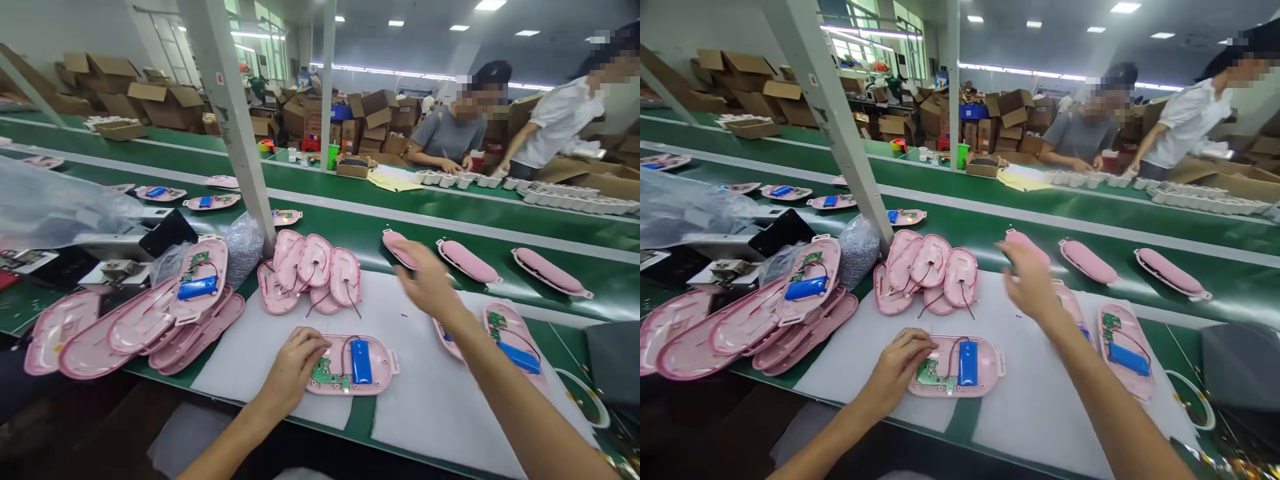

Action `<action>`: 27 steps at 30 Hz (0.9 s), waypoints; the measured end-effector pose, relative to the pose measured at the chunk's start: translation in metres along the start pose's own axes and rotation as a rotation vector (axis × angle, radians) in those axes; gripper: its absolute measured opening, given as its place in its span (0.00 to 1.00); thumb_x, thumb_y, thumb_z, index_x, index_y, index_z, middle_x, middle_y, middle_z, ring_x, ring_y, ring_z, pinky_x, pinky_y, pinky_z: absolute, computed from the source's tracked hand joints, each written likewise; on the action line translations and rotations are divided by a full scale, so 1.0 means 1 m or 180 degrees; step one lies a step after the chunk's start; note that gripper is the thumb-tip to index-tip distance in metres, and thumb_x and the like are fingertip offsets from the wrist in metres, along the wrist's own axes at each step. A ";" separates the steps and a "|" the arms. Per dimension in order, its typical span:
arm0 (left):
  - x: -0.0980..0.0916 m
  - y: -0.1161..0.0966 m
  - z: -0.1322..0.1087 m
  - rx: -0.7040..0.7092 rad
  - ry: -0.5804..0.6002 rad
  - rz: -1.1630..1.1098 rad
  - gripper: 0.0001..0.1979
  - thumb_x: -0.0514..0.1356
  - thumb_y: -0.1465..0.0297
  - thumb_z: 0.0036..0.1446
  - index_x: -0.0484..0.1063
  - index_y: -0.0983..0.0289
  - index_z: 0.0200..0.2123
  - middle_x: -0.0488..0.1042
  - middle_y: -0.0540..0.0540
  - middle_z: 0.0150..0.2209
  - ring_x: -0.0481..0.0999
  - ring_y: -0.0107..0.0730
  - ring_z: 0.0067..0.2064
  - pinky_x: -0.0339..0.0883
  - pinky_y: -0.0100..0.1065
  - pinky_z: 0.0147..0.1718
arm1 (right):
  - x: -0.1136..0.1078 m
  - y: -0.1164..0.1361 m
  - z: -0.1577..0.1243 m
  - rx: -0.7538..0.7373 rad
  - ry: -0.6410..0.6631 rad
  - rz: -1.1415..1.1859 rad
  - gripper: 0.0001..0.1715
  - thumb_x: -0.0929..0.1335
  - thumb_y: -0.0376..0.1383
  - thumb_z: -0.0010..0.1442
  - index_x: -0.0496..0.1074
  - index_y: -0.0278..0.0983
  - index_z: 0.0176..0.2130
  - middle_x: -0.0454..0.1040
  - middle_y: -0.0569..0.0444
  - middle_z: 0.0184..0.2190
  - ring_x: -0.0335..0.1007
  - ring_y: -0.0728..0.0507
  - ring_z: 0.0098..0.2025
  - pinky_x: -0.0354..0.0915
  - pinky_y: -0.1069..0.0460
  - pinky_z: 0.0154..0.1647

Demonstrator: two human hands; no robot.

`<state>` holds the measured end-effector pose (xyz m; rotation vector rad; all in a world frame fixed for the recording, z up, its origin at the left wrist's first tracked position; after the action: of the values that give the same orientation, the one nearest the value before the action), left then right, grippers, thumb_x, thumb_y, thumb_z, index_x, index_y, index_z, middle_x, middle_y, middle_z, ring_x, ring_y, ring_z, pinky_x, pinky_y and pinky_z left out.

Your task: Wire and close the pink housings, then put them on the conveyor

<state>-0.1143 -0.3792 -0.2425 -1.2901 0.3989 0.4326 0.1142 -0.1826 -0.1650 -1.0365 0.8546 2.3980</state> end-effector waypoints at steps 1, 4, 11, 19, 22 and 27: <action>0.002 0.003 -0.001 -0.0111 -0.0115 -0.0172 0.12 0.51 0.67 0.68 0.75 0.57 0.43 0.72 0.54 0.41 0.71 0.35 0.46 0.68 0.36 0.45 | 0.021 0.006 0.022 -0.0059 0.0391 0.0043 0.34 0.63 0.30 0.57 0.61 0.34 0.63 0.61 0.47 0.63 0.55 0.41 0.64 0.53 0.45 0.66; 0.006 0.007 -0.002 -0.0405 -0.0472 -0.0437 0.10 0.56 0.66 0.66 0.75 0.55 0.46 0.74 0.51 0.39 0.73 0.33 0.43 0.67 0.34 0.43 | 0.084 0.014 0.080 0.0006 0.1683 0.0147 0.41 0.69 0.30 0.53 0.59 0.31 0.64 0.59 0.43 0.65 0.55 0.38 0.65 0.55 0.47 0.64; 0.013 0.006 0.003 -0.0252 -0.0829 -0.0669 0.10 0.55 0.67 0.67 0.77 0.56 0.44 0.75 0.50 0.34 0.74 0.30 0.36 0.68 0.30 0.36 | 0.046 -0.024 0.061 0.0427 0.1961 0.0054 0.24 0.70 0.45 0.57 0.74 0.33 0.49 0.75 0.50 0.36 0.70 0.43 0.37 0.65 0.51 0.38; 0.027 -0.024 0.016 0.0004 -0.1178 -0.0648 0.06 0.61 0.68 0.63 0.79 0.58 0.41 0.75 0.51 0.34 0.74 0.30 0.33 0.68 0.30 0.33 | -0.047 0.015 -0.081 0.0943 0.0870 0.0807 0.13 0.66 0.43 0.64 0.76 0.41 0.43 0.77 0.52 0.42 0.72 0.43 0.44 0.67 0.49 0.46; 0.031 -0.038 0.011 0.0325 -0.1353 -0.0074 0.04 0.62 0.70 0.62 0.78 0.60 0.39 0.77 0.51 0.32 0.75 0.30 0.33 0.68 0.31 0.34 | -0.041 0.045 -0.089 0.0845 0.0684 0.1002 0.11 0.66 0.42 0.65 0.76 0.42 0.43 0.77 0.53 0.40 0.73 0.44 0.43 0.69 0.51 0.44; 0.026 -0.033 0.005 0.0613 -0.1804 0.0726 0.06 0.62 0.69 0.62 0.80 0.57 0.35 0.70 0.57 0.41 0.72 0.36 0.41 0.69 0.36 0.39 | -0.028 0.064 -0.080 0.0785 0.0855 0.1393 0.11 0.66 0.41 0.64 0.77 0.40 0.42 0.78 0.52 0.40 0.74 0.43 0.42 0.70 0.52 0.41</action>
<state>-0.0744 -0.3798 -0.2276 -0.8875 0.1022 0.9019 0.1380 -0.2862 -0.1636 -1.1842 1.5712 2.4305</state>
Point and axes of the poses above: each hand's wrist, its own z-axis towards the middle knuckle, its own x-axis out of the palm, y = z × x, the point moved 1 cm from there along z, towards the middle knuckle
